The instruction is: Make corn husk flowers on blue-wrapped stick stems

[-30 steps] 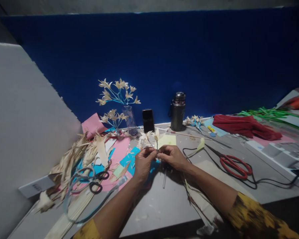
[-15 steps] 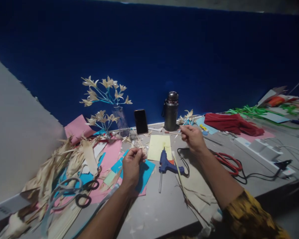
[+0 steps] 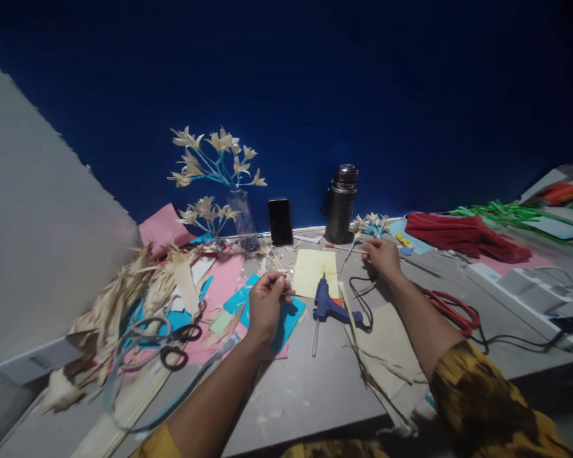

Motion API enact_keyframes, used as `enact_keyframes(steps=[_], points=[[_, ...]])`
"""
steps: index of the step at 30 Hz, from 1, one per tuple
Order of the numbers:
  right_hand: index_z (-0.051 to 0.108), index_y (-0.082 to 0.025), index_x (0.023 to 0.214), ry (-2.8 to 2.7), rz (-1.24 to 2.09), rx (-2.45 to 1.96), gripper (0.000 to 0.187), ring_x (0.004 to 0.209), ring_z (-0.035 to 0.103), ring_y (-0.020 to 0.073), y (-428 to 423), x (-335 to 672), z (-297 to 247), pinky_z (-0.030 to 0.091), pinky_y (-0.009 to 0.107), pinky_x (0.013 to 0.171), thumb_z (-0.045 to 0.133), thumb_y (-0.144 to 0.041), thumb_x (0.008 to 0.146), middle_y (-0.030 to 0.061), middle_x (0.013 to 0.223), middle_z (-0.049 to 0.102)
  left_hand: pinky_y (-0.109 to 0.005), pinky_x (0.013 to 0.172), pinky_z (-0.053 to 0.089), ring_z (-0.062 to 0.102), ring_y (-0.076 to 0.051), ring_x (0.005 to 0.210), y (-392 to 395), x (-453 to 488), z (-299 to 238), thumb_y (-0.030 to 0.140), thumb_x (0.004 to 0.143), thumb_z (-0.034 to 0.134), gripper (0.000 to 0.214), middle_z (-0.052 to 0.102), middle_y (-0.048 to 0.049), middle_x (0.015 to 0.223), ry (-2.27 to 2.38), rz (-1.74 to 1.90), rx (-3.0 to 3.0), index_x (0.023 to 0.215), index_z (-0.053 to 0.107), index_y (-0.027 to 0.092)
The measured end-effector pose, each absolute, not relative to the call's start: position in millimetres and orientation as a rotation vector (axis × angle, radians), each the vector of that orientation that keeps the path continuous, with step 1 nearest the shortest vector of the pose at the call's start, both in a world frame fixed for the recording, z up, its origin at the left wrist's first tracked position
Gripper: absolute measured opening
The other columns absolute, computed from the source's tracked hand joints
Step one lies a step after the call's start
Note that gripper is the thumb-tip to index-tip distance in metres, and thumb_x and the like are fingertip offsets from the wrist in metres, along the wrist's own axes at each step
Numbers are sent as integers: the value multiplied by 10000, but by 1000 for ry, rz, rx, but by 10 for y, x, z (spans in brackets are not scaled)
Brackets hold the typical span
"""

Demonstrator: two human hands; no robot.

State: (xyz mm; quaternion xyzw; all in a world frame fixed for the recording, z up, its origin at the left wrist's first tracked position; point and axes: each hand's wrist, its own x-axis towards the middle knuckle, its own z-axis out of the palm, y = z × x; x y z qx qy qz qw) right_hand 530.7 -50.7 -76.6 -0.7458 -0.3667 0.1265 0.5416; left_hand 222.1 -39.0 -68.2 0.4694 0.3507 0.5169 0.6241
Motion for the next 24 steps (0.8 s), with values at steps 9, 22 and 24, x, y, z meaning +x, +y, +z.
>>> enact_keyframes(steps=[9,22,24], points=[[730,-162,793,-1228,594,-1518,325,537,553,131,-814,4592,-429,444,249,513,681,-483,782,51,707,713,-235,569,441,604,-123,624,-506,2300,-637,294,678,780,201,630,-5,686,799,1159,1014,776,662,165],[725,-176,735,-1511,933,-1341,312,508,520,129,-1080,3886,-333,426,252,504,735,-487,726,11,600,646,-267,592,429,551,-139,607,-738,2332,-394,291,652,772,157,650,-38,657,801,1114,1140,682,695,157],[711,-181,705,-1506,905,-1343,318,501,507,128,-1081,3891,-339,412,250,495,734,-497,725,4,571,623,-284,615,452,590,-165,643,-762,2252,-333,305,715,712,150,685,-54,714,826,1079,1280,769,711,165]])
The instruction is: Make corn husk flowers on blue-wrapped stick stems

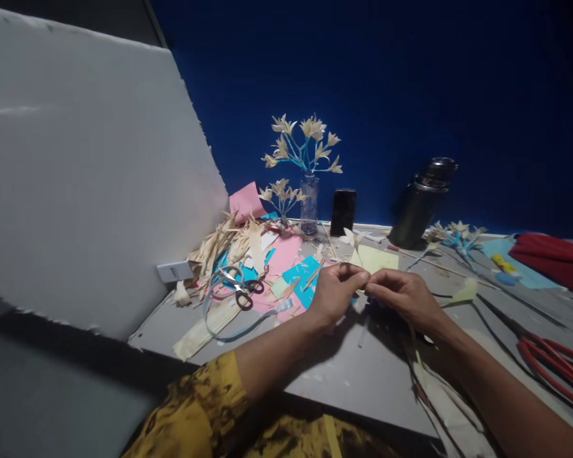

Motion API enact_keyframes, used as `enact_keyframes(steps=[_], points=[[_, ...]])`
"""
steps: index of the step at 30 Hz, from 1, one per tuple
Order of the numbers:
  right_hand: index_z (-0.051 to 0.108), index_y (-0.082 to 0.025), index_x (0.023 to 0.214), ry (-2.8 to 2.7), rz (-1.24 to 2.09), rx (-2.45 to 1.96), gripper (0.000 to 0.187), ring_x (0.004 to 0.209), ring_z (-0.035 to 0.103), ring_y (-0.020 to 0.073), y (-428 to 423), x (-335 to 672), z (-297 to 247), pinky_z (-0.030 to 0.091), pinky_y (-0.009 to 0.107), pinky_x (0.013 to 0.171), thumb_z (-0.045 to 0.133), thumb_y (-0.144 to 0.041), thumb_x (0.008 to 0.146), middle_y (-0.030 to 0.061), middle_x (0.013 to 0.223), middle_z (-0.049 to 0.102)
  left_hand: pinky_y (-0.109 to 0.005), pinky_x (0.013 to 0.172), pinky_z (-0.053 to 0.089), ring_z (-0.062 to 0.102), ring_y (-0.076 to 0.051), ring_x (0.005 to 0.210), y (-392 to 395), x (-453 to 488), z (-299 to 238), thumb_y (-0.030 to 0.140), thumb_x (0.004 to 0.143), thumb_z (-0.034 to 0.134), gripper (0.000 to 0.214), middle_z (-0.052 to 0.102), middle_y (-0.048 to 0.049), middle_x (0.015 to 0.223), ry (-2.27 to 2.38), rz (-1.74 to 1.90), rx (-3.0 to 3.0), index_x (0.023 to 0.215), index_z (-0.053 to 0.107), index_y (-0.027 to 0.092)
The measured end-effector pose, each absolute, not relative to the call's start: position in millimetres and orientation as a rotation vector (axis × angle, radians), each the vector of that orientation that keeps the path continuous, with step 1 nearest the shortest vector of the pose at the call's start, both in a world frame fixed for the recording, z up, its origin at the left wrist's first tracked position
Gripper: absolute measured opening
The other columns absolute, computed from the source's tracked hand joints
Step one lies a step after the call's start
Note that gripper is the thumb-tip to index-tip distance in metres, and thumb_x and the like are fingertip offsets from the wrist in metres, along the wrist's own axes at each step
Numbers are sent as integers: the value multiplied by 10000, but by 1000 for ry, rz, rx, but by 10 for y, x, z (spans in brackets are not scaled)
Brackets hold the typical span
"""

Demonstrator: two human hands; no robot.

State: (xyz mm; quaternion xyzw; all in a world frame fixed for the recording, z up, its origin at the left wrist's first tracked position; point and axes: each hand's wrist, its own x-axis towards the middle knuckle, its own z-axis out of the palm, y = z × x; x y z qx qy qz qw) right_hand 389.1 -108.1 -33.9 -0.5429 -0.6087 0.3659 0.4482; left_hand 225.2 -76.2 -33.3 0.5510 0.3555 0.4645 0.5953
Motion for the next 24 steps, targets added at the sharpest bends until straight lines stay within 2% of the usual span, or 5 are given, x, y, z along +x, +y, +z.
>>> enact_keyframes(steps=[2,4,13,19,24], points=[[703,-185,697,-1481,901,-1350,324,496,502,129,-1079,3907,-345,406,251,484,743,-506,721,2,560,615,-300,646,460,623,-190,696,-772,2057,-230,295,770,650,166,721,-59,782,864,998,1583,873,727,190],[698,-187,706,-1407,898,-1369,336,489,500,129,-1073,3936,-350,405,252,467,762,-517,709,4,567,614,-304,641,438,615,-195,675,-750,1745,-104,270,774,632,88,707,-30,704,994,831,1971,745,699,219],[693,-180,718,-1372,882,-1431,350,453,483,123,-1026,3957,-381,375,247,434,753,-525,710,-3,534,588,-305,617,399,542,-184,555,-514,427,7,390,921,376,402,576,-14,530,1534,683,1980,564,473,231],[700,-181,711,-1535,775,-1524,298,499,535,141,-973,3880,-512,414,267,507,680,-474,758,14,590,642,-291,632,353,552,-195,684,-540,511,-294,268,848,472,134,618,-13,717,1495,583,2167,750,549,220],[691,-179,730,-1527,778,-1546,292,502,550,147,-960,3911,-558,420,274,518,667,-466,772,16,602,649,-283,594,305,514,-182,634,-521,655,-302,288,890,463,221,574,-11,673,1444,389,2244,691,529,217]])
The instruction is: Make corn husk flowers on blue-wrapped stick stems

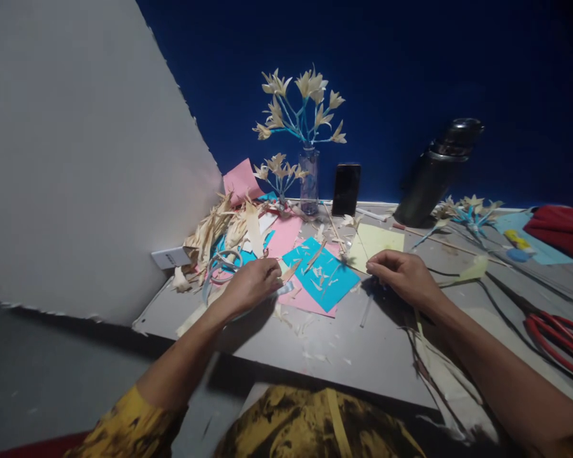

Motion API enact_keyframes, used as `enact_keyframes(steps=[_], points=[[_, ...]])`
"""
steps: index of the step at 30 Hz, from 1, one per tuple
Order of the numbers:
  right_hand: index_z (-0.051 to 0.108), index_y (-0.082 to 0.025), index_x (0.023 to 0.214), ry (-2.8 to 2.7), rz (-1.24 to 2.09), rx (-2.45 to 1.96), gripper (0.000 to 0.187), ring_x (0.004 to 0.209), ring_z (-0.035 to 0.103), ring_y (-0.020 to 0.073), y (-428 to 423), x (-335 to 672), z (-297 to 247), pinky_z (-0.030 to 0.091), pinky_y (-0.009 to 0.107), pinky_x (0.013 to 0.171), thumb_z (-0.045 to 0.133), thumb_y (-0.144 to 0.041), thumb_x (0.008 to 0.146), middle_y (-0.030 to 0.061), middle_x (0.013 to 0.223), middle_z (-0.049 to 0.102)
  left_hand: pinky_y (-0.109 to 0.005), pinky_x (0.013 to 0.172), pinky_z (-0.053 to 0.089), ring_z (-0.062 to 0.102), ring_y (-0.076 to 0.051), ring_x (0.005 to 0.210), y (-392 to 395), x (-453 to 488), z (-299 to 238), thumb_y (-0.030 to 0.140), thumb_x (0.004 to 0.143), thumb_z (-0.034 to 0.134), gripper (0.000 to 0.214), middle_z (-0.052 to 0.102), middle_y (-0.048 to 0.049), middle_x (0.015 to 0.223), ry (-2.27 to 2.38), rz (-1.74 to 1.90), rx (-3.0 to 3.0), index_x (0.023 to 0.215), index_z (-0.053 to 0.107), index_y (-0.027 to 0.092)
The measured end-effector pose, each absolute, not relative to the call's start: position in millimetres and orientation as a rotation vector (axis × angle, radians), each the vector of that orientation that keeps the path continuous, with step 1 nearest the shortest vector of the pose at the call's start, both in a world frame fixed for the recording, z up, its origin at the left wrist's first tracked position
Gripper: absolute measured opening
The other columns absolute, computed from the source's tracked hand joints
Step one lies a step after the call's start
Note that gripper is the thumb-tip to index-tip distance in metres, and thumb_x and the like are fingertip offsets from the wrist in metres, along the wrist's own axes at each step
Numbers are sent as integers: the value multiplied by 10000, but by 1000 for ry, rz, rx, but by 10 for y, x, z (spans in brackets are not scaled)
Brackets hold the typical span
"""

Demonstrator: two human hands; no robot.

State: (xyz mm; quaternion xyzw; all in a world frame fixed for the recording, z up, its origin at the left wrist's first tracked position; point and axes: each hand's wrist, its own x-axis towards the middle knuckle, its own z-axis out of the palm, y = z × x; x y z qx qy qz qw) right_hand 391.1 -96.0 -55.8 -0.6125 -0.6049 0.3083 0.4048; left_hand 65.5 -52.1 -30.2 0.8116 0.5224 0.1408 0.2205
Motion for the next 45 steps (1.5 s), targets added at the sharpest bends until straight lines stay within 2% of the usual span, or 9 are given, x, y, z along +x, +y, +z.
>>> enact_keyframes(steps=[5,10,13,19,24,28,36,39,45], points=[[693,-184,732,-1596,742,-1556,247,532,568,154,-961,3906,-595,421,279,538,637,-417,796,14,621,659,-288,618,334,591,-231,731,-337,946,-226,361,845,605,186,680,-62,829,1480,289,2373,961,669,231],[689,-195,727,-1660,669,-1589,240,578,578,166,-951,3913,-621,417,288,574,611,-402,820,15,642,672,-323,676,387,634,-299,881,-20,1226,-436,340,867,572,240,680,-181,1047,1705,184,2370,1025,647,175],[689,-197,734,-1684,659,-1567,235,608,595,172,-949,3917,-623,427,291,601,606,-395,830,19,665,686,-307,658,378,633,-266,836,111,1226,-586,302,818,630,220,692,-125,949,1750,184,2276,1009,626,193],[688,-199,743,-1731,638,-1559,202,665,631,179,-947,3893,-644,441,291,647,597,-353,839,16,715,713,-286,595,344,596,-193,709,228,1106,-650,295,798,650,116,667,-37,769,1704,164,2188,744,596,207],[693,-205,750,-1726,629,-1575,185,672,639,184,-938,3896,-655,440,295,651,598,-340,834,20,718,717,-293,574,313,564,-191,681,188,1095,-650,381,777,689,198,649,-23,766,1694,237,2171,816,589,214],[699,-204,757,-1732,632,-1584,181,659,630,181,-933,3903,-658,435,297,650,603,-338,832,23,720,718,-277,578,315,564,-182,703,177,1106,-709,245,659,769,237,639,-4,774,1627,333,2141,818,595,215],[699,-205,877,-1768,563,-1639,148,695,648,182,-921,3892,-698,424,289,662,621,-328,851,12,767,725,-278,559,317,513,-160,599,238,1084,-593,201,783,576,129,552,5,618,1590,447,2109,655,565,190],[683,-207,1016,-1757,488,-1707,189,698,654,181,-918,3859,-707,418,281,662,636,-285,850,2,772,724,-296,612,346,533,-185,660,203,1079,-478,205,844,500,128,586,-21,691,1726,698,2118,772,603,185],[701,-234,985,-1868,322,-1843,134,770,674,211,-929,3773,-679,384,282,655,630,-286,885,16,834,752,-364,866,433,633,-241,915,183,948,-291,163,875,534,154,685,-94,948,1779,1734,2209,956,665,167]])
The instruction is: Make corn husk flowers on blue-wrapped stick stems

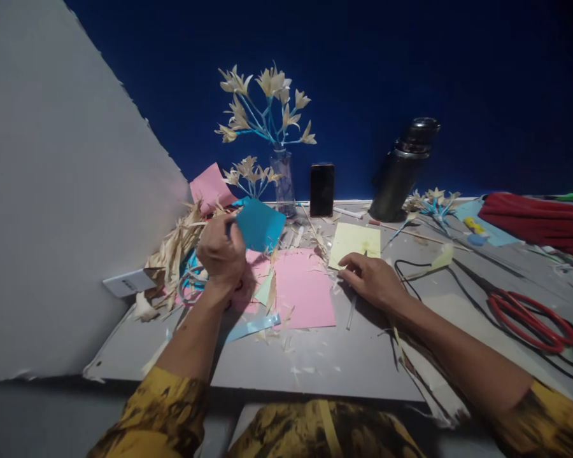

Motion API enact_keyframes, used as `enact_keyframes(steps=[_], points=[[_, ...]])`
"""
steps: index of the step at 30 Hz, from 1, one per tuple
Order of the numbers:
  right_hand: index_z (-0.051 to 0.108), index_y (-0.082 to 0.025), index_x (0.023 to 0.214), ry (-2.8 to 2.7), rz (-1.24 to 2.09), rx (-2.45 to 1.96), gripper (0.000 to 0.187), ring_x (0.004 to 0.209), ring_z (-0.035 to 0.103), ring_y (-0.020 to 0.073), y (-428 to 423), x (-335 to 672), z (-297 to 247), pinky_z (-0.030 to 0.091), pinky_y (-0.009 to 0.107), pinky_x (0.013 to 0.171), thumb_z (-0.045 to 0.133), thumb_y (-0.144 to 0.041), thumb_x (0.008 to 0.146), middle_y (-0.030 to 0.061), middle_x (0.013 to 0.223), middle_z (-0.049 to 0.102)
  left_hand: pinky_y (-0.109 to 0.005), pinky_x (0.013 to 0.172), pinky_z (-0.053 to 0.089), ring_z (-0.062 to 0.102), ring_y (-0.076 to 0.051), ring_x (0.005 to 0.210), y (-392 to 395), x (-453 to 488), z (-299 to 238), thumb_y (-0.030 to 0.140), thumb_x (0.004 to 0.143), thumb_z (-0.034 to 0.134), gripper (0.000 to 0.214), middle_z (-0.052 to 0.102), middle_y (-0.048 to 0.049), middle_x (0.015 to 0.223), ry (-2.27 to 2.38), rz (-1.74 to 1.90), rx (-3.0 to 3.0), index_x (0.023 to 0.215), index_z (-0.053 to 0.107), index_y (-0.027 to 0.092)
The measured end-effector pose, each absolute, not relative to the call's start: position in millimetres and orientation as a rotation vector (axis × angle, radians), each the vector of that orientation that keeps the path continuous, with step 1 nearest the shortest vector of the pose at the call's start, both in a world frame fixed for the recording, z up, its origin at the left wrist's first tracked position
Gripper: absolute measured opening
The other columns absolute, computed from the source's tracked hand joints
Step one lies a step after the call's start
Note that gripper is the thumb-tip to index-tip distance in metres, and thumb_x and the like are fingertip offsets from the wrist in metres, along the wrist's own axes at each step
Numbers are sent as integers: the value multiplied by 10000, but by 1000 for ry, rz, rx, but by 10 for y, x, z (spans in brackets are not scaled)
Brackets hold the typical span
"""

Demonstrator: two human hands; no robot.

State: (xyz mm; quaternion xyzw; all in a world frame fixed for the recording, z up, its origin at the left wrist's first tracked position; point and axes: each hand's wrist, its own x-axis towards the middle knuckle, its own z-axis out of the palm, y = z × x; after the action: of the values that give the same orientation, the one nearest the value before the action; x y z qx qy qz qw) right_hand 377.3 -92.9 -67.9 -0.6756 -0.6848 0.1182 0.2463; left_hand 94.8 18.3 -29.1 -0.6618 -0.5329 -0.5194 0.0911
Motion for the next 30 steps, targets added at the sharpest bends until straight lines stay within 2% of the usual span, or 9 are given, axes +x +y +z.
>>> enact_keyframes(steps=[3,6,10,14,18,20,22,26,30], points=[[707,-239,942,-1894,314,-1859,106,782,675,208,-920,3743,-662,378,279,657,621,-280,894,13,872,763,-351,905,453,633,-231,949,251,862,-215,145,827,596,125,671,-75,942,-1470,-1868,-1761,936,652,167],[711,-244,928,-1896,333,-1880,106,777,672,203,-895,3717,-669,376,277,654,614,-274,897,10,877,766,-297,742,495,599,-164,728,336,843,-185,199,779,668,104,619,-7,780,-1571,-2355,-1648,868,618,176],[722,-241,906,-1905,356,-1892,125,790,671,216,-861,3698,-689,399,292,669,599,-259,896,23,860,761,-260,583,487,550,-116,555,341,892,-220,292,655,796,284,621,23,684,-1918,-2879,-2212,824,600,175],[714,-203,1052,-1712,465,-1646,222,864,669,221,-851,3707,-633,478,341,778,606,-303,886,91,1100,733,-284,613,519,637,-155,630,153,976,-216,359,596,869,435,714,-34,798,-2133,-2727,-2930,925,662,162],[565,-242,1360,-1380,1171,-1132,627,984,681,240,-878,3696,-560,554,338,739,660,-557,827,114,1365,612,-284,641,527,643,-153,651,-33,1128,-198,405,582,881,516,721,-17,810,-2161,-2648,-3095,994,667,181],[558,-240,1373,-1270,1430,-935,714,992,688,250,-901,3668,-561,571,350,758,692,-619,783,113,1300,654,-275,613,516,620,-140,619,-67,1203,-234,419,601,861,475,701,1,776,-2165,-2666,-2981,956,642,192],[610,-200,1303,-1204,1502,-904,679,945,697,247,-926,3639,-575,575,348,749,752,-583,760,122,1161,713,-241,534,465,554,-109,537,-66,1253,-301,416,642,827,397,643,36,691,-2146,-2674,-2810,893,602,206],[657,-167,1195,-1101,1448,-912,628,863,689,221,-958,3623,-591,556,313,694,655,-671,820,132,1037,730,-204,415,284,349,-64,409,-58,1296,-430,391,725,756,279,459,97,537,-2135,-2503,-2595,827,569,212],[687,-169,1022,-1201,1270,-1023,633,775,637,197,-959,3648,-624,515,287,655,644,-747,769,73,911,704,-210,425,271,383,-73,434,-116,1339,-453,379,759,707,229,484,78,550,-2179,-2316,-2564,813,579,197]])
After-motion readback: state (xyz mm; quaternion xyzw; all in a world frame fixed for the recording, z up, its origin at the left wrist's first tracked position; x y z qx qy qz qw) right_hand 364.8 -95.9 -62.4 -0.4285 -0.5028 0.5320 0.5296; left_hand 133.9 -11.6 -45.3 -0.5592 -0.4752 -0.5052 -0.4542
